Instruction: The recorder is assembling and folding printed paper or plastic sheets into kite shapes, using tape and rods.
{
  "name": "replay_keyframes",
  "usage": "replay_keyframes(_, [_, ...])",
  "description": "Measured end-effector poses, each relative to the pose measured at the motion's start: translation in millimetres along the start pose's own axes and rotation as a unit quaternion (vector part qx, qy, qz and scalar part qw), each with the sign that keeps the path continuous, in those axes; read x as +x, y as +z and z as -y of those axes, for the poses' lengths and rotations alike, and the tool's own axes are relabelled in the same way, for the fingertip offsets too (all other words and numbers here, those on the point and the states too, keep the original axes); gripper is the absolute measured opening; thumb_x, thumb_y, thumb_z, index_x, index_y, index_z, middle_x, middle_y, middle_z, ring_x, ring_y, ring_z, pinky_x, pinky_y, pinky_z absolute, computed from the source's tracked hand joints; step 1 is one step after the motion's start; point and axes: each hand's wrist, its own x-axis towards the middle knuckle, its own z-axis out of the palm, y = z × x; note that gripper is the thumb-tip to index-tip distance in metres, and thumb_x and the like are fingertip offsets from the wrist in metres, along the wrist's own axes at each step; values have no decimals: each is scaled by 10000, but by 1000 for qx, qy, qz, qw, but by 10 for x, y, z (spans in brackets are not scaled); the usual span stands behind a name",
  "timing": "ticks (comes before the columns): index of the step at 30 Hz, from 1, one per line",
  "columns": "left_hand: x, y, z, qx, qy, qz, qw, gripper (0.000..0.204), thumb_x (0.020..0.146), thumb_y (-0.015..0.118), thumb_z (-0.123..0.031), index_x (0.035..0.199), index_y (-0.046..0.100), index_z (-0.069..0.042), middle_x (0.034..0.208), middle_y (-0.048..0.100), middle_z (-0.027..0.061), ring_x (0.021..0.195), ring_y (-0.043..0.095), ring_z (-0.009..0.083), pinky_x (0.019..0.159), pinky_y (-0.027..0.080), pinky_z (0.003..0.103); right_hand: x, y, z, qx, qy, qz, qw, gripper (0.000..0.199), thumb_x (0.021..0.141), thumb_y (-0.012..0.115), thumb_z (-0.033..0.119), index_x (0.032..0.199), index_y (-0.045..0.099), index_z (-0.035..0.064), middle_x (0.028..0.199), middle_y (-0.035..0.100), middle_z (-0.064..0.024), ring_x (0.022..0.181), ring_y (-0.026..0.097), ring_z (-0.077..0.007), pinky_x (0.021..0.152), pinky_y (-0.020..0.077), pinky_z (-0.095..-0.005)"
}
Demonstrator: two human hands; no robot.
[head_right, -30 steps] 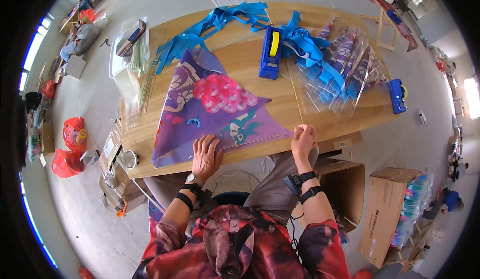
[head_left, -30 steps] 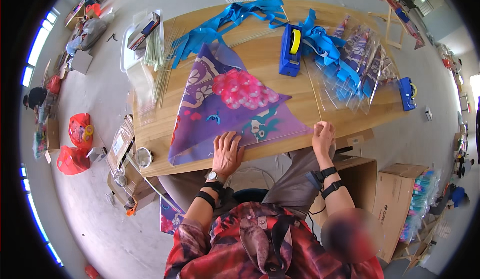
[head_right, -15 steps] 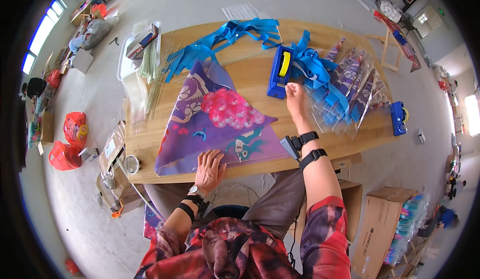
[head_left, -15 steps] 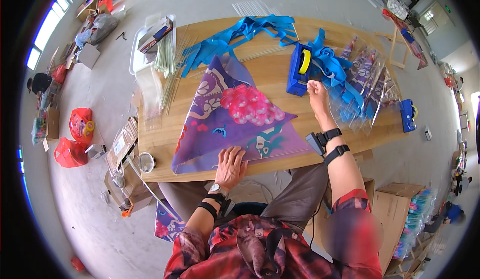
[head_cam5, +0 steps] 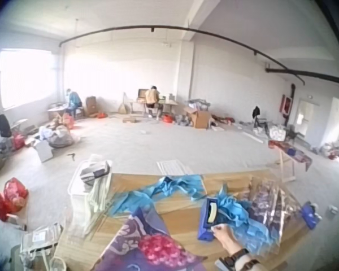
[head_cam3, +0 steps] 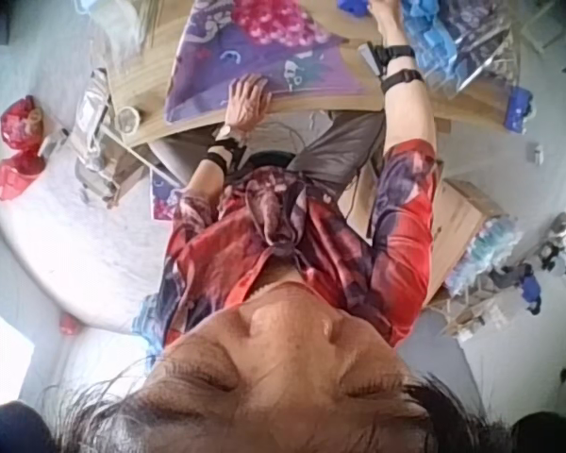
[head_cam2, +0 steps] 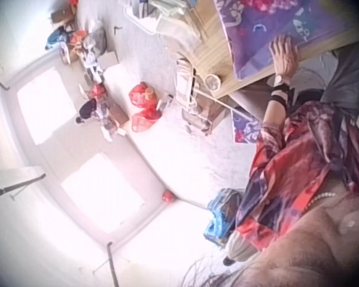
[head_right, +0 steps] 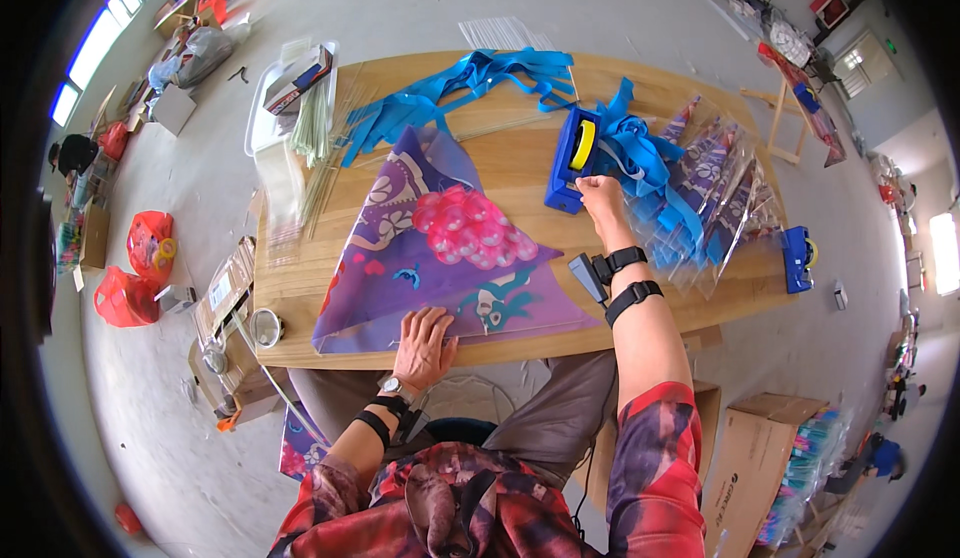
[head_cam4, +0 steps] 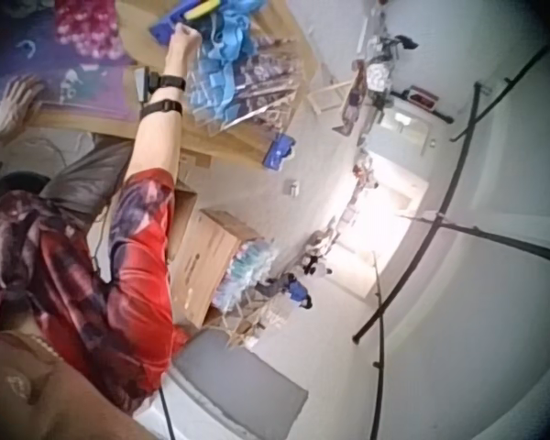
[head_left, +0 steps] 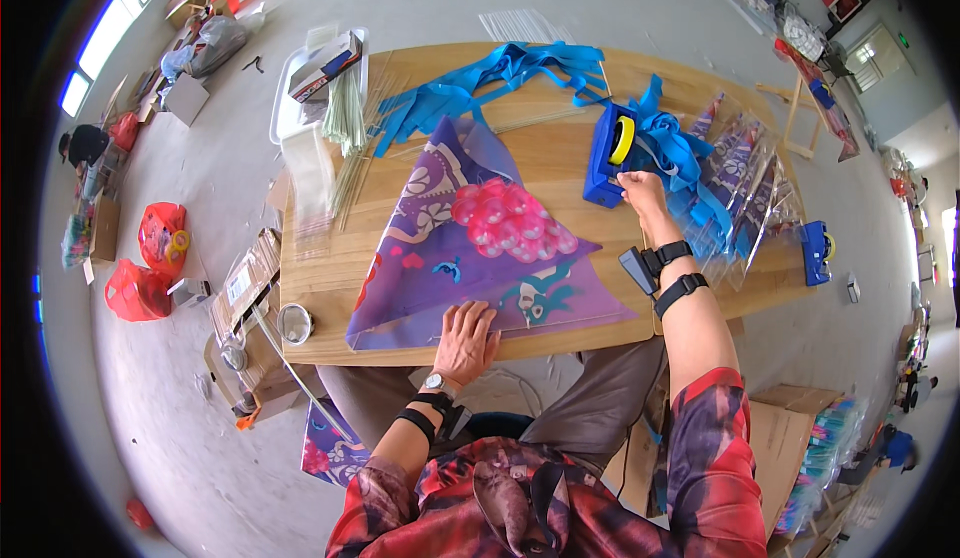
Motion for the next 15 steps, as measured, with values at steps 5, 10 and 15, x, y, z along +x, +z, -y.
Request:
replay_keyframes(5, [-15,-2,-4,2,-1,-3,1000,419,893,698,-187,1268,576,-47,1314,557,157,1247,522,365,1089,376,538,7,-29,36,48,51,22,997,188,946,765,237,965,750,51,831,693,14,672,574,-82,656,490,-249])
replay_keyframes(10, [-20,5,-4,-3,0,-3,1000,418,891,698,-184,1264,572,-44,1310,556,161,1249,521,368,1089,378,540,-61,-85,40,179,89,34,979,167,896,817,182,893,720,46,829,690,-25,697,590,-111,654,510,-269])
replay_keyframes(15, [-14,-19,-14,-2,-4,2,1000,414,903,681,-202,1269,576,-39,1319,554,159,1270,508,361,1096,370,542,-157,-115,26,280,90,49,955,157,900,809,172,891,714,48,828,672,-20,726,598,-121,697,509,-261])
